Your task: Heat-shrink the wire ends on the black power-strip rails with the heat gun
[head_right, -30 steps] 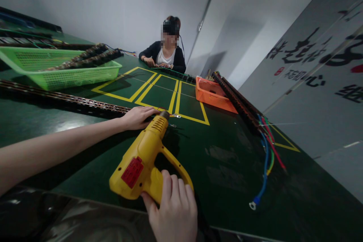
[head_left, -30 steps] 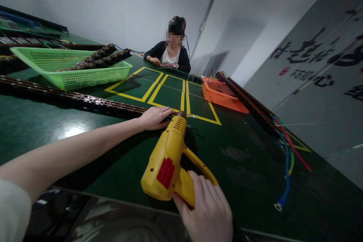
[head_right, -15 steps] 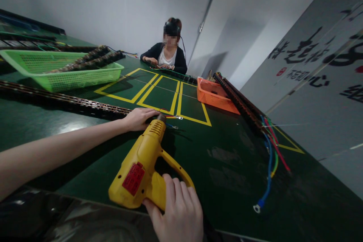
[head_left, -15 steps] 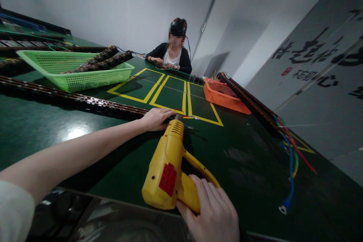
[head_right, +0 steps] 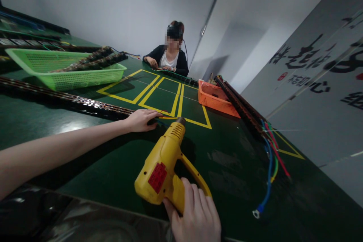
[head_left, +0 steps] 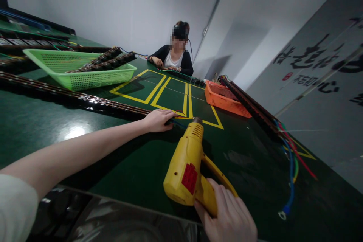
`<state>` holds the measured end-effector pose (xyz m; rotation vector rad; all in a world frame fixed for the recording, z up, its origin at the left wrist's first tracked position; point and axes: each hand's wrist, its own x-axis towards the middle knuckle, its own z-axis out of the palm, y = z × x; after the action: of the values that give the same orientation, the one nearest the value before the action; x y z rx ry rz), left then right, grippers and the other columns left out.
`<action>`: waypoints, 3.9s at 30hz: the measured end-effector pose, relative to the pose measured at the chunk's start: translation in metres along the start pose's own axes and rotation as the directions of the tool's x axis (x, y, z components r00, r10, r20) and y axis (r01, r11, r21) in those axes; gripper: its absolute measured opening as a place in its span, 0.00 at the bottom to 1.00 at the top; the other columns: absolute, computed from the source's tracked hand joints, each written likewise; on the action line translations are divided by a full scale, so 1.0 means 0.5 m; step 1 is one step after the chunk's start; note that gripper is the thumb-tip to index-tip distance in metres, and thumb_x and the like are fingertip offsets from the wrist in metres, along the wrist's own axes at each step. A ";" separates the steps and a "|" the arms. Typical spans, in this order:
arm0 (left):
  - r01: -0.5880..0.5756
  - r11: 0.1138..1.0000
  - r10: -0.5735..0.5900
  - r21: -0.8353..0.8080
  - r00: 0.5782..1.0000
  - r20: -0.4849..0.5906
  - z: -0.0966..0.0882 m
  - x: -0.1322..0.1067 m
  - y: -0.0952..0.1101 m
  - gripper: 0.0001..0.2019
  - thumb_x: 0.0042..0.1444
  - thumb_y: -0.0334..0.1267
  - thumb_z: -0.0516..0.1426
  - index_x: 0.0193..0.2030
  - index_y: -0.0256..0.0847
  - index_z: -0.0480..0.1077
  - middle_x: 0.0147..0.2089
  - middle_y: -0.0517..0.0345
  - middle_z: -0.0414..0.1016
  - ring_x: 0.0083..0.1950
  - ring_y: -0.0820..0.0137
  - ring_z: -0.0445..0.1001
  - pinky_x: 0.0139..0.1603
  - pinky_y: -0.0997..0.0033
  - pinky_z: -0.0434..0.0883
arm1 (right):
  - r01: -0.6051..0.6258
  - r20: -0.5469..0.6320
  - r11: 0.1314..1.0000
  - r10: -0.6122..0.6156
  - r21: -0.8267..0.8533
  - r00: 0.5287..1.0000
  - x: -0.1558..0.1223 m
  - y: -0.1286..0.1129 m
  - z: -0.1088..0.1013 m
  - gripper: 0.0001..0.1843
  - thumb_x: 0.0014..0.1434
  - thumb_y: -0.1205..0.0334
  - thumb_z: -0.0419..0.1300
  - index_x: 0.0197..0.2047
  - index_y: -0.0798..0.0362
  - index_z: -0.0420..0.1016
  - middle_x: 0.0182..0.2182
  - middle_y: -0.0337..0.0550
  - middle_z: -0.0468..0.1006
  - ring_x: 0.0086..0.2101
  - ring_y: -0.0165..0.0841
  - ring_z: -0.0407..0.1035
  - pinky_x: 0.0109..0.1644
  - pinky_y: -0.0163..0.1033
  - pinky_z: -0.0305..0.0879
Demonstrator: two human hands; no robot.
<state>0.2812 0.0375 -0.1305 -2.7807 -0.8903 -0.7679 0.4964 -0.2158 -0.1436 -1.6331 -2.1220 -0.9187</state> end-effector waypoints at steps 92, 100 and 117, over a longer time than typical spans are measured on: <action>0.009 0.999 -0.007 -0.040 0.999 0.037 -0.001 -0.001 -0.007 0.19 0.55 0.39 0.54 0.54 0.39 0.61 0.52 0.49 0.71 0.51 0.61 0.72 0.47 0.66 0.70 | -0.016 0.007 0.988 0.015 0.151 1.000 0.030 -0.080 0.014 0.29 0.59 0.39 0.48 0.49 0.58 0.66 0.33 0.45 0.76 0.31 0.35 0.69 0.38 0.41 0.59; 0.014 1.000 -0.013 -0.021 0.999 0.037 0.001 -0.001 -0.006 0.21 0.54 0.39 0.54 0.55 0.39 0.60 0.53 0.49 0.70 0.51 0.60 0.72 0.47 0.65 0.70 | 0.059 0.038 0.967 -0.071 0.248 0.997 0.083 -0.094 -0.025 0.53 0.47 0.29 0.53 0.62 0.62 0.54 0.44 0.50 0.74 0.40 0.40 0.70 0.45 0.43 0.64; -0.025 0.999 0.026 -0.027 0.999 0.023 -0.002 -0.002 -0.007 0.19 0.57 0.40 0.52 0.55 0.40 0.60 0.53 0.49 0.69 0.52 0.62 0.71 0.47 0.66 0.70 | -0.117 0.173 0.930 0.058 0.348 0.983 0.123 -0.118 -0.038 0.66 0.37 0.26 0.59 0.68 0.57 0.40 0.43 0.47 0.77 0.35 0.41 0.74 0.36 0.42 0.71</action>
<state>0.2781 0.0393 -0.1305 -2.8237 -0.8525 -0.7507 0.4196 -0.1908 -0.1104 -1.6368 -2.1414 -0.3532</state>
